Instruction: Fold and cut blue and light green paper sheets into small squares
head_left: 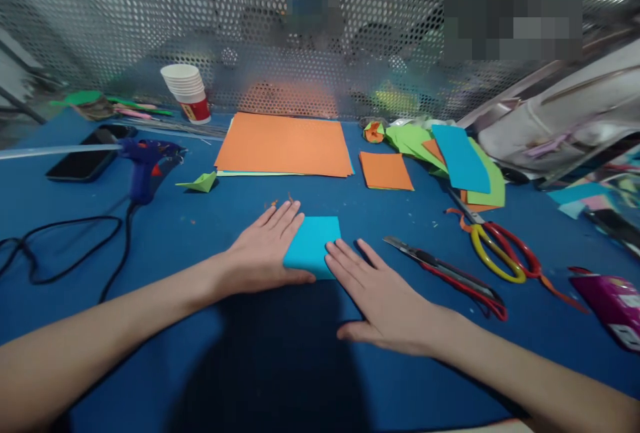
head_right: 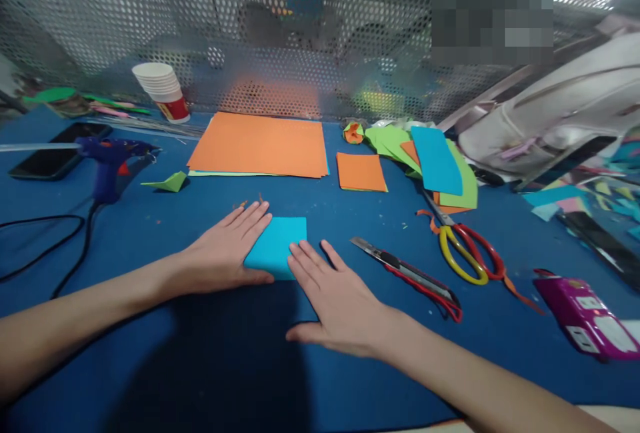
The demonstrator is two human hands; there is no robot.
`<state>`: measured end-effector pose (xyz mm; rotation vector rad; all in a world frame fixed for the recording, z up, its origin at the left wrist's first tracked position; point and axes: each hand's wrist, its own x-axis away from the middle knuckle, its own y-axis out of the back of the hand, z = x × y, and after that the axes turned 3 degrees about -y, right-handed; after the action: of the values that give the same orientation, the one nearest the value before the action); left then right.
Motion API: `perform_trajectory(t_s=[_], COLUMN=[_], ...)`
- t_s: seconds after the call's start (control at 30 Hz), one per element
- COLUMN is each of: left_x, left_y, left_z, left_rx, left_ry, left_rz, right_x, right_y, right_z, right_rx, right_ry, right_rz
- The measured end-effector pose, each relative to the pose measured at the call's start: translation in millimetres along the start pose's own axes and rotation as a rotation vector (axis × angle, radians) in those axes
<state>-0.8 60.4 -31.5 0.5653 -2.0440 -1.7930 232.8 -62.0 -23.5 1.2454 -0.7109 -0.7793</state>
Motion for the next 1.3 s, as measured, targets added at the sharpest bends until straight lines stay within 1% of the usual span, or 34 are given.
perform_trajectory(t_s=[0.07,0.17,0.23,0.27,0.33,0.4,0.43,0.47,0.5,0.6,0.67,0.73,0.87,0.97,1.07,1.13,1.2,1.23,1.3], left_x=[-1,-3,-4,-4,-5,-7,-8,-10,-13,-23,-29,-32,-29,-23,-19,-18,-16,-14,-9], left_y=[2.8,7.5,11.7,14.2,20.2,26.5,29.4,32.0,34.4,40.7,45.0,49.0,53.7,54.7,56.3,57.8,59.1,59.8,61.4], left_z=[-1,-3,-6,-8,-15,-23,-27,-31,-34,-39,-39,-37,-27,-18,-12,-11,-10,-10,-9], left_rx=[0.008,0.013,0.02,0.028,0.048,0.067,0.077,0.087,0.099,0.134,0.15,0.154,0.168,0.237,0.313,0.335,0.346,0.353,0.365], left_ry=[0.008,0.037,0.063,0.074,0.085,0.061,0.039,0.018,0.004,0.03,0.056,0.047,-0.054,-0.154,-0.242,-0.267,-0.261,-0.235,-0.108], left_rz=[0.017,0.066,0.096,0.104,0.099,0.069,0.056,0.056,0.075,0.218,0.298,0.325,0.352,0.377,0.362,0.351,0.343,0.33,0.277], right_x=[12,29,40,47,61,78,87,95,103,114,112,105,85,72,62,57,55,54,52], right_y=[4,11,17,19,24,26,26,25,24,21,23,28,39,43,42,41,40,39,40], right_z=[-1,-2,-6,-10,-22,-39,-48,-57,-65,-79,-81,-81,-78,-79,-83,-84,-85,-84,-82], right_rx=[-0.024,-0.015,0.012,0.029,0.064,0.101,0.126,0.151,0.15,0.088,0.034,-0.013,-0.119,-0.199,-0.19,-0.166,-0.177,-0.197,-0.255], right_ry=[0.032,0.061,0.087,0.082,-0.004,-0.188,-0.277,-0.34,-0.381,-0.416,-0.401,-0.373,-0.352,-0.338,-0.32,-0.318,-0.315,-0.322,-0.365], right_rz=[0.044,0.067,0.038,-0.004,-0.134,-0.273,-0.319,-0.336,-0.327,-0.285,-0.27,-0.256,-0.247,-0.265,-0.291,-0.297,-0.293,-0.288,-0.271])
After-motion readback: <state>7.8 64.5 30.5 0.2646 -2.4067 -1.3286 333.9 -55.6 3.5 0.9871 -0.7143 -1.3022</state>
